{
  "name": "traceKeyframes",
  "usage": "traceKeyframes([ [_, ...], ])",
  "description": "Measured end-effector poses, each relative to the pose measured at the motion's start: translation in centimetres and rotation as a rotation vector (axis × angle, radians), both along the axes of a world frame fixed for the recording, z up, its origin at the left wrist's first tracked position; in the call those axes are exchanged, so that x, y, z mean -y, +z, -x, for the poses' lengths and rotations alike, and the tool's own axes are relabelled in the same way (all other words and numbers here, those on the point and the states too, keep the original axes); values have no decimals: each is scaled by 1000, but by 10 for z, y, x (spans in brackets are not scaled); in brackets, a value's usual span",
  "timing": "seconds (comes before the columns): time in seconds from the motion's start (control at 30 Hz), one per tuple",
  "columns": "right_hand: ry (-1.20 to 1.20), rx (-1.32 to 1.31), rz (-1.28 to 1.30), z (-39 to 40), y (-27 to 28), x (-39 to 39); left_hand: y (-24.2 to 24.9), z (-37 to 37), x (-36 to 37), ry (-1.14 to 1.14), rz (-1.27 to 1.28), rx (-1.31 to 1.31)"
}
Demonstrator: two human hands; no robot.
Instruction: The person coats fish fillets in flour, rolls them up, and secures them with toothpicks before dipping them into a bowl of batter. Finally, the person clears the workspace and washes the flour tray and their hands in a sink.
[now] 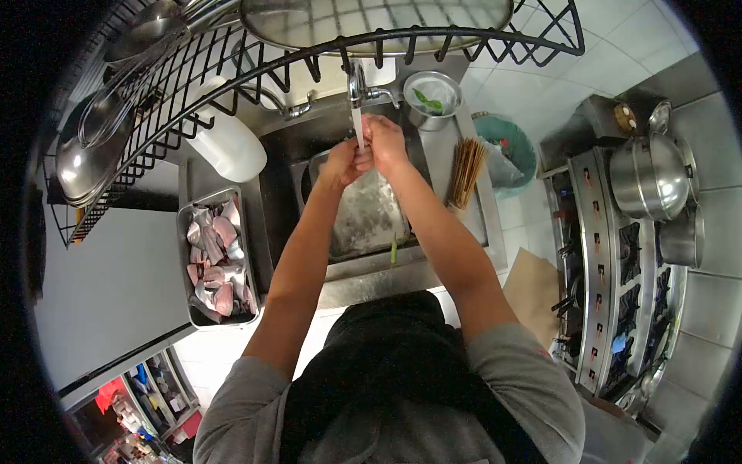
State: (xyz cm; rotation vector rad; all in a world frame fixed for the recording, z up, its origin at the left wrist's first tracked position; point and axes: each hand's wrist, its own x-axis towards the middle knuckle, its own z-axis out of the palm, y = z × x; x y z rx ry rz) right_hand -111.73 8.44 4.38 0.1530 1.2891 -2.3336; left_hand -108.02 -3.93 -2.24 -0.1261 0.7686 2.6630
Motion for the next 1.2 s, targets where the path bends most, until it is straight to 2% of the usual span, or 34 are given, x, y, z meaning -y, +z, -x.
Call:
traceKeyframes([
  [0.03,-1,-2,-1,-5,11,-2,18,-4,-9,-1,-1,-2],
  [0.1,97,-164,-239,-19,45,-6,75,-21,-34,354,183,342],
  [0.13,93,-163,-241,-20,49,-4,70,-21,-35,350,182,342],
  [0.2,443,-519,-631,-25,54,0,56,-24,-34,398,452,133],
  [0.23,446,-517,-631,-22,52,1,40,-23,-24,399,451,136],
  [0.3,493,-348,-532,-9,45,3,10,-16,2,223,719,-7],
  [0.33,395,-325,-234,-9,42,2,16,-26,4,307,956,-102],
  [0.43,493,-307,-262,1,40,-6,-32,-40,40,379,832,-58],
  [0.5,524,-269,-299,2,44,-9,-154,-63,93,608,1957,-346],
  [0.53,575,-383,-530,-2,48,-12,-156,-81,109,78,1884,108],
  [0.57,622,-495,-761,-3,51,-15,-229,-105,133,-250,2008,118],
  [0.6,765,-525,-675,4,30,-20,-262,-120,108,23,1902,517],
  [0.63,778,-519,-683,4,27,-24,-279,-140,81,285,1728,904],
  [0.67,668,-556,-749,4,27,-26,-276,-159,72,284,1711,916],
  [0.7,559,-597,-810,5,26,-26,-257,-175,67,139,1868,603],
  [0.73,551,-578,-688,7,14,-26,-232,-184,67,-6,1993,275],
  [0.8,598,-572,-671,-9,26,-20,-156,-163,47,302,1657,493],
  [0.83,630,-565,-652,-18,36,-16,-135,-148,33,461,1233,485],
  [0.87,600,-701,-796,-21,42,-12,-115,-133,21,596,806,457],
  [0.9,608,-709,-791,-25,43,-8,-72,-119,13,523,722,465],
  [0.93,545,-452,-651,-26,43,-3,-37,-102,7,454,640,467],
  [0.97,479,-195,-510,-27,41,1,-41,-77,2,467,415,391],
  [1.0,487,-143,-308,-23,21,2,-46,-58,-7,472,190,314],
  [1.03,497,-144,-308,-22,24,7,-4,-50,-21,517,154,131],
  [1.07,317,36,-106,-24,32,13,45,-45,-30,560,119,-53],
  [1.1,132,219,94,-25,40,16,52,-44,-35,569,122,-48],
  [1.13,38,313,160,-21,49,18,57,-39,-35,528,83,21],
  [1.17,44,313,171,-6,34,12,62,-28,-32,484,48,86],
  [1.2,446,227,395,14,6,0,12,-7,-15,347,-67,-44],
])
